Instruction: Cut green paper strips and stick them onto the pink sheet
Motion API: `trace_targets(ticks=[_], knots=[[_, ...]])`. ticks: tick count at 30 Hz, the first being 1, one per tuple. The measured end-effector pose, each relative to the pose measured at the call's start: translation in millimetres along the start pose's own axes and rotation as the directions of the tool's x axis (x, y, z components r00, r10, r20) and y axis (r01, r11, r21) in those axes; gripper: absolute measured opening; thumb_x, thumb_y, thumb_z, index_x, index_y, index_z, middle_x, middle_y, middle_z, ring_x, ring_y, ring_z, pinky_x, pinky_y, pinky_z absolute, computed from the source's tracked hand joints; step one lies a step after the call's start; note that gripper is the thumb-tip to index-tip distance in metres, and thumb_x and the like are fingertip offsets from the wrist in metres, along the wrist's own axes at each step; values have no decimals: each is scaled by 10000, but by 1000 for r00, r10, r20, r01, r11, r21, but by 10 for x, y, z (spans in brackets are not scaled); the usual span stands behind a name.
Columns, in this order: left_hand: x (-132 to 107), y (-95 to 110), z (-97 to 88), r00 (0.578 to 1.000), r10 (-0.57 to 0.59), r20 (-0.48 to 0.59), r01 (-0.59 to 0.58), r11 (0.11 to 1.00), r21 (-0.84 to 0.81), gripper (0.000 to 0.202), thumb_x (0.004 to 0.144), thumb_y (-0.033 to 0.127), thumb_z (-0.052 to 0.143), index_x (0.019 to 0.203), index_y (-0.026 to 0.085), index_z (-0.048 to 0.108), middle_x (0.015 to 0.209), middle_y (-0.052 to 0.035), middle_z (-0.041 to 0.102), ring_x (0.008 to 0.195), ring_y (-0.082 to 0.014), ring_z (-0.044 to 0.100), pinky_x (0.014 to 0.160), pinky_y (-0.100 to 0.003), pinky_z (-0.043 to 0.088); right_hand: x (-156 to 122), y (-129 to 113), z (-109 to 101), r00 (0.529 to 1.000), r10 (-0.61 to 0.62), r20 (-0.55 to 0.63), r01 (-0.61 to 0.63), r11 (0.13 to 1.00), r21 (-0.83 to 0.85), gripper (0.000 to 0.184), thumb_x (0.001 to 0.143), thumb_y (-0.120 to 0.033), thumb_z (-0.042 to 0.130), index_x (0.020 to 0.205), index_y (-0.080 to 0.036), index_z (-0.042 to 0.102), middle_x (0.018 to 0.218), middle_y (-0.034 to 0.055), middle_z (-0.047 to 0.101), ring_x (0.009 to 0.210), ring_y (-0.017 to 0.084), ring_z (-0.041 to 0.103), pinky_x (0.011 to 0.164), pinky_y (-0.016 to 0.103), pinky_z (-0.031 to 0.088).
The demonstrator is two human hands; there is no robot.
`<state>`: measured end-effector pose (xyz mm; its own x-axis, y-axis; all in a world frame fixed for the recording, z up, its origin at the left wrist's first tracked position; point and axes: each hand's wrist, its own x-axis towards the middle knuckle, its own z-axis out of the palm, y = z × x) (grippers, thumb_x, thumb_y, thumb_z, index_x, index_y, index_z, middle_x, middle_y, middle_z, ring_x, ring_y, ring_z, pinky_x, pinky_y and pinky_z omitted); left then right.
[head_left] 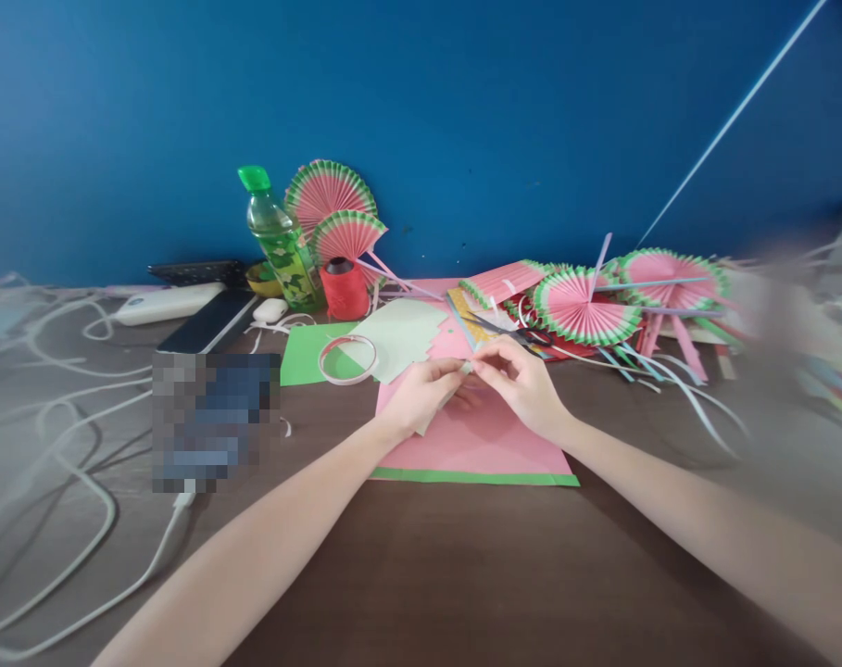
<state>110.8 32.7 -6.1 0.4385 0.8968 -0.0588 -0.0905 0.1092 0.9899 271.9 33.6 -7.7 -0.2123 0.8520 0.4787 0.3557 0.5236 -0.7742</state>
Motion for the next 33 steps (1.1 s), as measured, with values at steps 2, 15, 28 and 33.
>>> trace_targets(ticks=[2,15,28,33], knots=[[2,-8,-7,1000,14,10,-14,1000,26,198,765,248,544,889,123,636,808,-73,696,627,-124,626,629,-246,471,-1,9,5,1000,12,5,-12,1000,8,110,803,-313,549,783,-205,562,770,19,535,722,155,519,629,292,419],[-28,38,10,999,28,29,-30,996,83,233,768,324,571,873,129,645,707,-46,683,653,-132,630,662,-246,476,1,2,36,999,19,29,-18,999,-37,98,821,-300,510,802,-204,515,765,18,537,689,143,517,614,283,417],[-10,-24,10,997,75,2,-75,992,104,183,802,244,498,849,118,622,774,-60,694,659,-121,635,683,-248,502,-31,-29,19,989,-151,-4,149,981,-126,63,819,-201,515,801,-201,575,780,27,552,710,144,519,650,294,443],[-19,-2,13,997,77,-6,-75,981,180,225,813,234,469,954,147,620,862,-42,699,682,-121,645,676,-235,491,-40,-12,31,976,-211,-54,197,962,-189,85,823,-184,504,860,-206,577,850,42,586,753,152,562,663,292,478]])
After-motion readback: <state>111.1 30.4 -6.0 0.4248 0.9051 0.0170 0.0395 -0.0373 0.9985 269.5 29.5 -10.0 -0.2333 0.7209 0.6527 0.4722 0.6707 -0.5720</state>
